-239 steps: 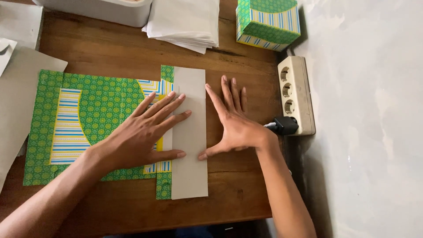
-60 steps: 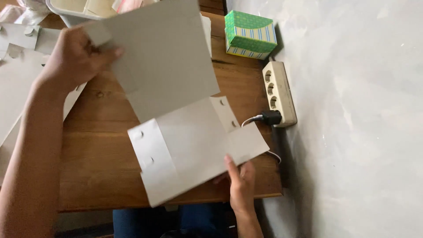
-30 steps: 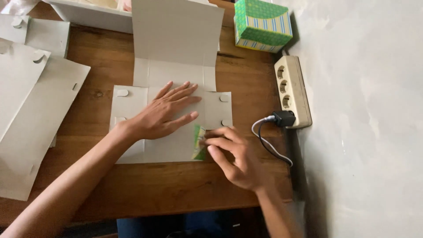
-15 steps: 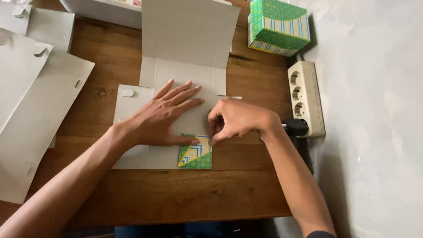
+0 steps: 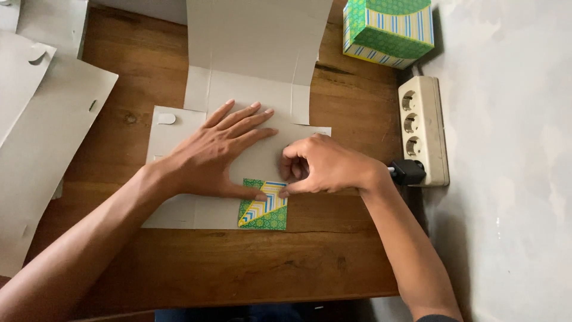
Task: Assembling decorative paper boxes by folding pre-cut templates and pressing them into shape.
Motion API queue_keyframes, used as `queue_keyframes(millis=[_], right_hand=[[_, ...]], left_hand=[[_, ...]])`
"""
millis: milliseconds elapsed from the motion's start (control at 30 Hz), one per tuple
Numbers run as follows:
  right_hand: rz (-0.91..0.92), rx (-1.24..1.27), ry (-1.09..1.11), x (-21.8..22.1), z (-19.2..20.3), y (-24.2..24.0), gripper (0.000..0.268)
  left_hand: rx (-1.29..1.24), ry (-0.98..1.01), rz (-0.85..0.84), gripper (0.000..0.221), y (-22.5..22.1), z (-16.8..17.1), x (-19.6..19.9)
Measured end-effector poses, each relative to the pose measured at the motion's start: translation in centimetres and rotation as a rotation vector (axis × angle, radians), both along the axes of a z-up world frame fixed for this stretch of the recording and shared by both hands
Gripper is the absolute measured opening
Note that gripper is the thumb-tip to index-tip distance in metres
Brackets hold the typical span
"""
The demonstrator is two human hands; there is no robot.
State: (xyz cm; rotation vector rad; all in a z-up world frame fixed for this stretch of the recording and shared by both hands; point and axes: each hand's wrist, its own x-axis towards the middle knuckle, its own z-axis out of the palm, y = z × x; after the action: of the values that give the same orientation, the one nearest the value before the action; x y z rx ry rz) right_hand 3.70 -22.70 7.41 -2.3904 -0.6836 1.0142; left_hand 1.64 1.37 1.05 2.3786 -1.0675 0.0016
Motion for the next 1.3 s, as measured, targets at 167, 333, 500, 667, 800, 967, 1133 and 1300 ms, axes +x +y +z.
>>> queue_keyframes(millis=[167,333,500,667,800,967,1133,1300], right_hand=[[0.001,0.001,0.009,-0.4,0.4,0.1,0.03],[0.059,-0.161,-0.13,-1.5,0.2,0.0,0.043],[0.208,0.085,-0.35,-1.4,-0.6,-0.5,0.074],[0.291,0.007,-0.366,-1.1,-1.8,-0.5,0.096],[0.333,-0.065,-0.375,-1.5,-2.2,-0.2,0.124],[0.335,-0.082,-0.435,-2.3,-2.8,0.2,0.13],[0.339,-0.066,-0.45,-2.3,-2.8,0.1,0.129],[0.317,-0.065,-0.362,-1.9,-1.9,0.1,0.124]], left_hand=[[0.048,-0.007,0.015,0.116,-0.2,-0.2,-0.4],[0.031,-0.099,-0.048,0.116,0.1,-1.2,-0.1],[0.039,-0.17,-0.044,0.115,0.3,-1.5,-0.1],[0.048,-0.189,-0.029,0.117,0.3,-1.5,-0.2],[0.028,-0.198,-0.036,0.118,0.3,-1.7,-0.1],[0.016,-0.179,-0.042,0.117,0.3,-1.4,-0.1],[0.011,-0.163,-0.049,0.118,0.3,-1.4,-0.2],[0.004,-0.168,-0.051,0.118,0.3,-1.1,-0.1]])
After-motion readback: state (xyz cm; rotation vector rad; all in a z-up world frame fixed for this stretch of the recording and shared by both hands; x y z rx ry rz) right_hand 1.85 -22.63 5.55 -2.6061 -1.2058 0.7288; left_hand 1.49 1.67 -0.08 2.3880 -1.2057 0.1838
